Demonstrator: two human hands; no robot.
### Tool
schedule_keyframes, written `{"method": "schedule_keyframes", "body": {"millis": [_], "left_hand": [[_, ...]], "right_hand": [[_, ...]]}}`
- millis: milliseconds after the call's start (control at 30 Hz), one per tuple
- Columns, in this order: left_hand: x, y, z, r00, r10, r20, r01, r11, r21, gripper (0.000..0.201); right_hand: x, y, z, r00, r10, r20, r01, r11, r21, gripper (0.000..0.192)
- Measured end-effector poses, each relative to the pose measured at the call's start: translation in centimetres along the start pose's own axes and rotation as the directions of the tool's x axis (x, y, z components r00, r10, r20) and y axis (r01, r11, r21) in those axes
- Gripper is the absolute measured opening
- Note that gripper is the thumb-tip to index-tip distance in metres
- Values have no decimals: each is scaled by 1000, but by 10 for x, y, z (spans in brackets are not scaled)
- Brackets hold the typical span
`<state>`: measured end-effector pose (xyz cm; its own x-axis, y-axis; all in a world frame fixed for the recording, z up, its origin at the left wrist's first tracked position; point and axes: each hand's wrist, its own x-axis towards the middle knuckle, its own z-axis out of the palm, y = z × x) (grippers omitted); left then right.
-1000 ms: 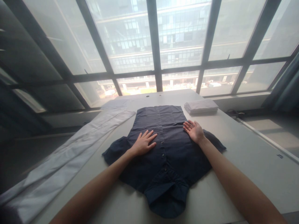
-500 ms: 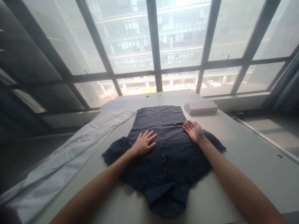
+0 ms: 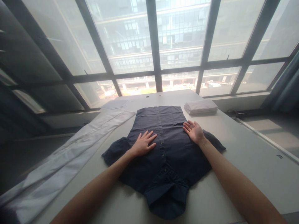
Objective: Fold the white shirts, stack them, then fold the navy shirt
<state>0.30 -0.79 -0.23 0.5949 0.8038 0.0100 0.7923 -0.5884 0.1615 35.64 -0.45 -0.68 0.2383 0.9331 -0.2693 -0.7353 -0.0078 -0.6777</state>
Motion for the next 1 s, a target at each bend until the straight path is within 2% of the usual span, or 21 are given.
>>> {"method": "schedule_keyframes", "body": {"millis": [133, 200, 267, 333, 400, 467, 533, 567, 633, 767, 833, 900, 1000], "left_hand": [[0, 0, 0, 1000, -1, -2, 1, 1000, -5, 66], [0, -1, 0, 1000, 1, -1, -1, 1000, -9, 66], [0, -1, 1, 1000, 4, -3, -4, 1000, -11, 66], [1, -2, 2, 1000, 6, -11, -6, 1000, -13, 66], [1, -2, 3, 1000, 8, -18, -8, 1000, -14, 66], [1, -3, 4, 1000, 11, -20, -12, 1000, -15, 66], [1, -3, 4, 1000, 15, -20, -15, 1000, -16, 66], [1, -3, 4, 1000, 15, -20, -15, 1000, -17, 66], [1, -2, 4, 1000, 12, -19, -12, 1000, -17, 66], [1, -2, 3, 1000, 5, -16, -5, 1000, -17, 66], [0, -2, 2, 1000, 4, -14, -4, 1000, -17, 66], [0, -1, 2, 1000, 4, -12, -4, 1000, -16, 66], [0, -1, 1, 1000, 1, -13, -1, 1000, -11, 66]], "right_hand": [[-9, -2, 10, 999, 36, 28, -35, 999, -28, 32], [-18, 1, 20, 989, 68, 128, -62, 997, -49, 33], [-31, 11, 31, 949, 134, 285, -112, 989, -93, 35], [-47, 25, 42, 859, 256, 443, -195, 964, -179, 38], [-61, 41, 49, 732, 390, 558, -268, 919, -290, 42], [-71, 53, 51, 613, 492, 617, -302, 869, -393, 45], [-72, 58, 48, 553, 548, 627, -308, 834, -457, 48], [-69, 58, 45, 553, 560, 617, -311, 826, -471, 49], [-57, 52, 38, 613, 548, 570, -317, 831, -458, 49], [-25, 27, 19, 835, 397, 381, -299, 909, -291, 41], [-11, 13, 9, 913, 303, 273, -261, 948, -182, 39], [-2, 0, 0, 958, 227, 177, -213, 973, -94, 37], [5, -14, -12, 990, 125, 64, -125, 992, -16, 34]]}}
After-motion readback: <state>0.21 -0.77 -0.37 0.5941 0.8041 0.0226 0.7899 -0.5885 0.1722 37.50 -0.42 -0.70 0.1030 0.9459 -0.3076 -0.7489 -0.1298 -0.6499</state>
